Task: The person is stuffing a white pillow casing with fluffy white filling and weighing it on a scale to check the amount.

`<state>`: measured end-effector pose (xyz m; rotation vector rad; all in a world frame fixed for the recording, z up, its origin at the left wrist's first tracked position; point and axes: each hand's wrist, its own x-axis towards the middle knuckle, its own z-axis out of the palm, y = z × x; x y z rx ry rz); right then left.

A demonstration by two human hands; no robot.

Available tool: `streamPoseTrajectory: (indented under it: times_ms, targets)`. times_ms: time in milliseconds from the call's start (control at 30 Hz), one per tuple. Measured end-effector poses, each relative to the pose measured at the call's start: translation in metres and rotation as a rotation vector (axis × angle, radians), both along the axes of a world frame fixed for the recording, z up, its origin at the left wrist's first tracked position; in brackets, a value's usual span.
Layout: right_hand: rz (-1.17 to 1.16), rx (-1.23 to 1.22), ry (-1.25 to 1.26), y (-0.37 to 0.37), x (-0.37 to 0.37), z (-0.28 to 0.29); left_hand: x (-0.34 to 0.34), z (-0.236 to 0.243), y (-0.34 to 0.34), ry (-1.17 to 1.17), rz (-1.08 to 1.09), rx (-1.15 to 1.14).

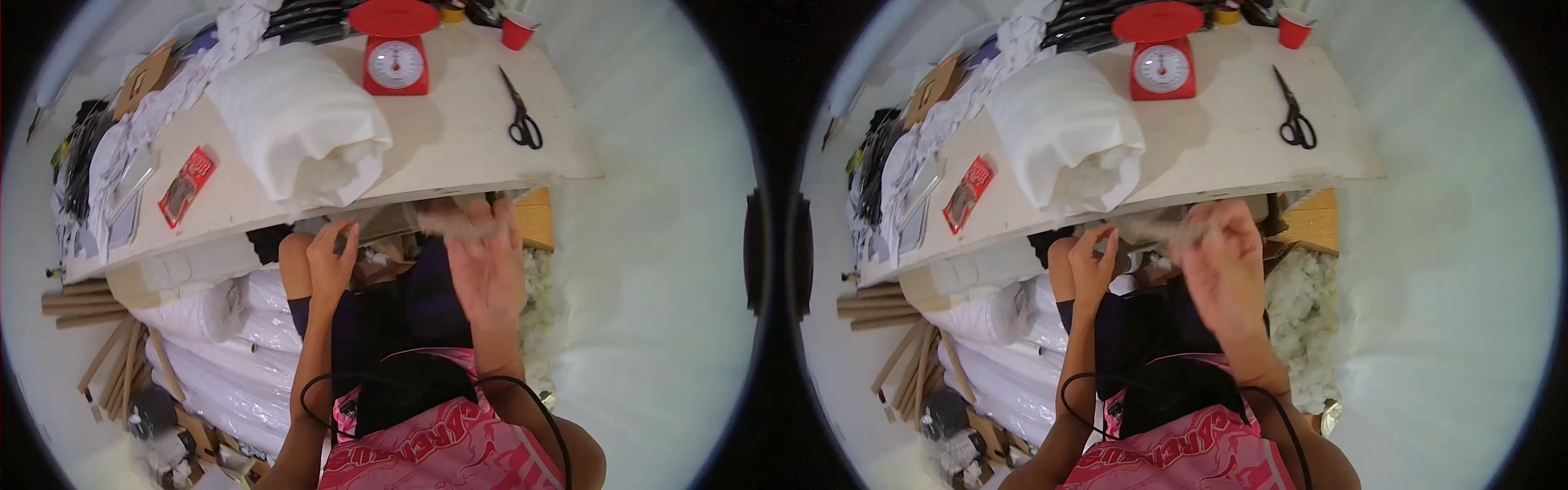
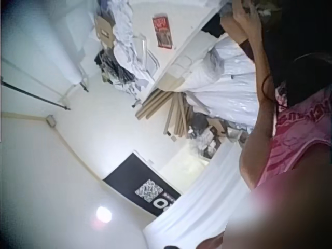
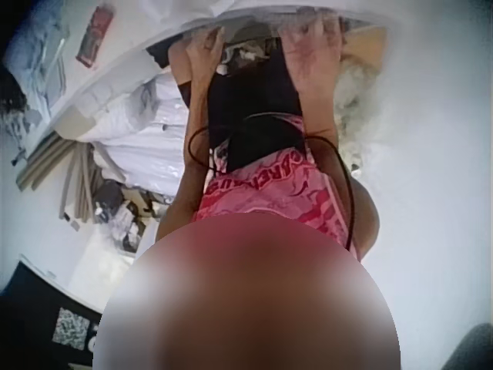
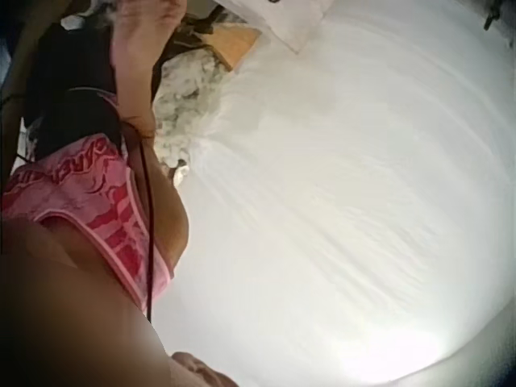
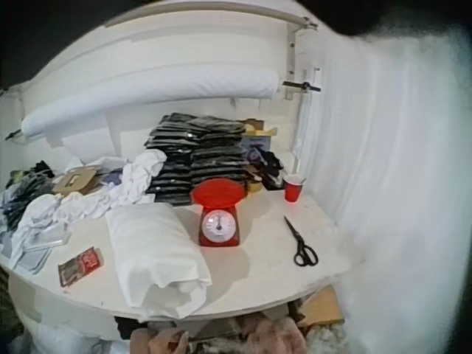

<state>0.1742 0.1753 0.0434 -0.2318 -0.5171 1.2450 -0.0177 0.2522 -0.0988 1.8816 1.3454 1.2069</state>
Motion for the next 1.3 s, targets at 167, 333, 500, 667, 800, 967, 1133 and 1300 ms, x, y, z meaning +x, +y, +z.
streamPoseTrajectory:
  times_ms: [167,333,500,667,800,967,1133,1300]
  targets:
    - [0.437,0.595,0.141,-0.028,0.008,0.057,0.026,-0.014,-0.014,0.020,-0.148,-0.092]
    - [0.233,0.467,0.267,-0.052,0.029,0.056,0.047,-0.030,-0.003,0.072,-0.202,-0.078]
    - [0.192,0.514,0.378,-0.060,0.045,0.044,0.055,-0.030,-0.013,0.062,-0.178,-0.147]
    - [0.169,0.567,0.415,-0.082,0.081,0.030,0.078,-0.040,-0.023,0.119,-0.203,-0.150]
    - [0.200,0.636,0.480,-0.090,0.106,0.021,0.102,-0.044,-0.028,0.166,-0.207,-0.172]
    - [0.277,1.100,0.398,-0.096,0.144,-0.015,0.142,-0.045,-0.042,0.210,-0.235,-0.149]
    - [-0.032,0.898,0.497,-0.103,0.146,-0.017,0.144,-0.060,-0.033,0.271,-0.237,-0.227]
    - [-0.054,0.304,0.277,-0.178,0.212,-0.106,0.213,-0.074,-0.080,0.444,-0.263,-0.186]
